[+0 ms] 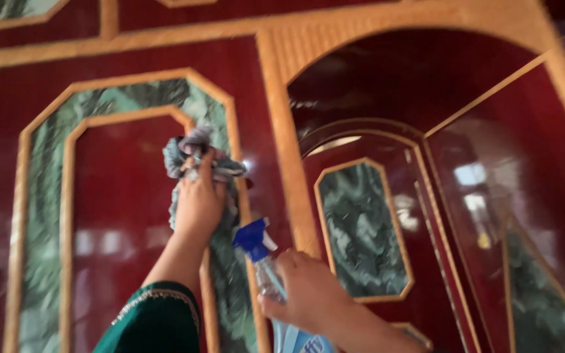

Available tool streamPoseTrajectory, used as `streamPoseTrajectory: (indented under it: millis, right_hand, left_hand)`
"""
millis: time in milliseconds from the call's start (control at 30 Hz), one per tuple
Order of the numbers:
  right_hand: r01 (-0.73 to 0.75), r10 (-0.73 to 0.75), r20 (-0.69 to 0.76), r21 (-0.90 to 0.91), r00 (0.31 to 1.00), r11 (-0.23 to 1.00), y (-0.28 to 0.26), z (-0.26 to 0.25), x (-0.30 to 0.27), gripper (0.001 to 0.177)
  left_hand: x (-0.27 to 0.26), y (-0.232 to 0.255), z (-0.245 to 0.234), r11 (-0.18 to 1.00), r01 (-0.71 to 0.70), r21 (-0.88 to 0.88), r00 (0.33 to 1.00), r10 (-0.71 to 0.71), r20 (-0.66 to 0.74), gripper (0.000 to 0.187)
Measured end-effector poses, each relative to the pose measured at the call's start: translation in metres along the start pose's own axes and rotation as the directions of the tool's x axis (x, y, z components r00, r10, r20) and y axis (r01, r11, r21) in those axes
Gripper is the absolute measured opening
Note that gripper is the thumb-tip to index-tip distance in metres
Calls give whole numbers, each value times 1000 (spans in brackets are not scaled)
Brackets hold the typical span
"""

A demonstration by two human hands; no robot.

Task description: The person sprays a cleaning solution onto a large wooden wardrobe and wipes the surface with a cloth. They repeatedly spray and wipe different sections of the wardrobe doors.

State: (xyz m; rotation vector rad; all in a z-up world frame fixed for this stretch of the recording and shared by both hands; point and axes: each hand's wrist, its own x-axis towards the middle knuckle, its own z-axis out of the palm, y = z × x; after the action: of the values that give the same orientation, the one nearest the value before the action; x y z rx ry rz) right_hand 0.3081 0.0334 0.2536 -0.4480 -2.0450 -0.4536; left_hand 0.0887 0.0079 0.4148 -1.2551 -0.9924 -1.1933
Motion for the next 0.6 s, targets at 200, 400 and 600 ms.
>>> streamPoseTrajectory:
  millis: [200,400,600]
  right_hand:
    - [-79,78,31,21,996,997,16,-13,12,51]
    - [-304,317,-32,210,948,929,17,-7,7,43]
    - [-240,287,-143,276,947,931,11,31,-3,40]
  left_hand:
    - [9,4,38,993,7,118,999,-2,-40,63]
    - [-43,24,37,981,-98,167,990,113,-86,59]
    - [-149,49,28,973,-27,227,1000,25,14,58]
